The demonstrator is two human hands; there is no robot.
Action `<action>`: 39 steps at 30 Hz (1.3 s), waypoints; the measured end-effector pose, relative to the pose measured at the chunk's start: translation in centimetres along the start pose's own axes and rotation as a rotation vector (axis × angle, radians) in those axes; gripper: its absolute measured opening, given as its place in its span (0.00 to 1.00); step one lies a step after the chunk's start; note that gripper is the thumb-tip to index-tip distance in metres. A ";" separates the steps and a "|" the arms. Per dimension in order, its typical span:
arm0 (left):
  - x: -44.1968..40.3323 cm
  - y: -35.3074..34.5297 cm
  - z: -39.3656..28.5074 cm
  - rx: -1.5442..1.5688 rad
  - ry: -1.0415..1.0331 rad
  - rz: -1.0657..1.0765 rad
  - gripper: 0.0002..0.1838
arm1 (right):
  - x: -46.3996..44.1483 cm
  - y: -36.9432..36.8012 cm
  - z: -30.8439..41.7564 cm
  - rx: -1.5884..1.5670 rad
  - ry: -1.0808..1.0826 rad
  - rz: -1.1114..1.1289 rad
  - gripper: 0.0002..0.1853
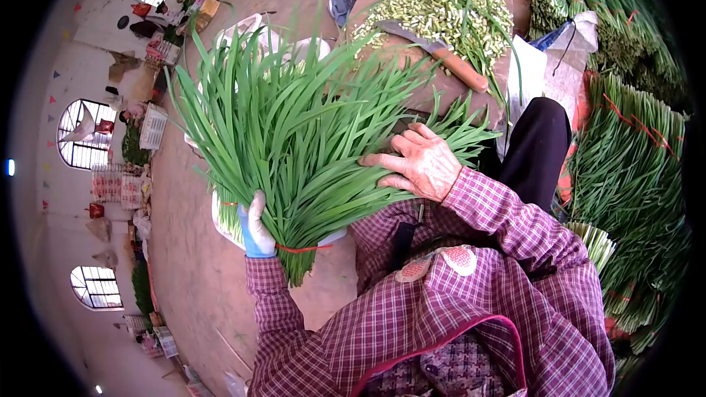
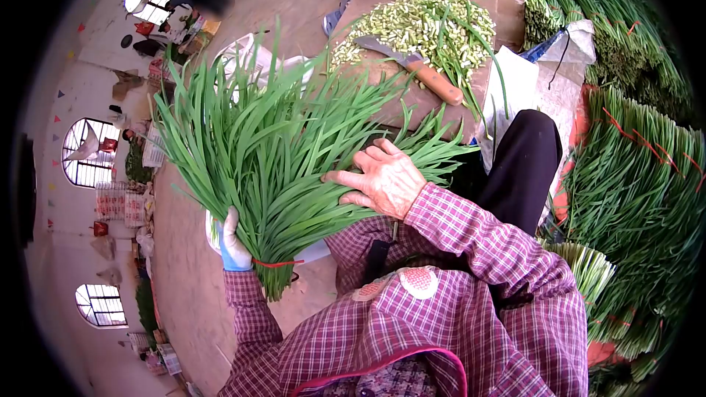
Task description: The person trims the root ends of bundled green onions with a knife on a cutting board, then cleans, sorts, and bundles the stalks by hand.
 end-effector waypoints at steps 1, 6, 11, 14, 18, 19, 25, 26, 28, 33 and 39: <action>0.2 -0.5 -0.4 0.001 0.000 0.000 0.29 | 0.0 0.1 -0.1 0.001 0.000 0.001 0.24; 0.5 -0.6 -0.6 -0.153 -0.003 -0.012 0.26 | -1.0 1.8 -1.2 -0.231 -0.077 -0.077 0.18; 0.2 1.2 1.4 -0.132 0.068 -0.023 0.26 | -3.7 4.0 -1.3 -0.151 -0.183 -0.168 0.10; 0.0 1.4 1.9 -0.086 0.106 -0.014 0.25 | -5.6 5.2 -0.2 0.030 -0.158 -0.242 0.09; 0.1 0.5 1.2 -0.086 0.103 -0.013 0.25 | -7.4 4.0 0.2 0.004 -0.127 -0.177 0.10; 0.1 0.1 0.9 -0.090 0.100 -0.012 0.25 | -7.6 3.7 0.2 0.005 -0.127 -0.178 0.10; 0.0 -0.2 0.9 -0.099 0.059 0.038 0.25 | -8.1 4.2 0.5 -0.090 -0.112 -0.211 0.10; -0.1 0.0 1.2 -0.082 0.066 0.030 0.26 | -8.2 4.5 0.5 -0.090 -0.113 -0.210 0.10; -0.1 -0.1 1.2 -0.066 0.074 0.023 0.26 | -8.5 5.3 0.6 -0.073 -0.048 -0.362 0.11; -0.2 0.4 1.7 -0.038 0.104 0.014 0.27 | -9.0 3.3 0.2 -0.091 -0.064 -0.228 0.13; -0.1 0.6 1.8 -0.086 0.101 0.000 0.28 | -8.2 2.7 -0.2 -0.132 -0.139 -0.110 0.12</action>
Point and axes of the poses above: each hand's wrist, its own x-axis away from the middle knuckle, its own y-axis out of the back of the hand, z = x × y, the point moved 3 cm from there along -x, towards the middle knuckle, and after that the axes turned 3 degrees about z, right-handed, at the moved point
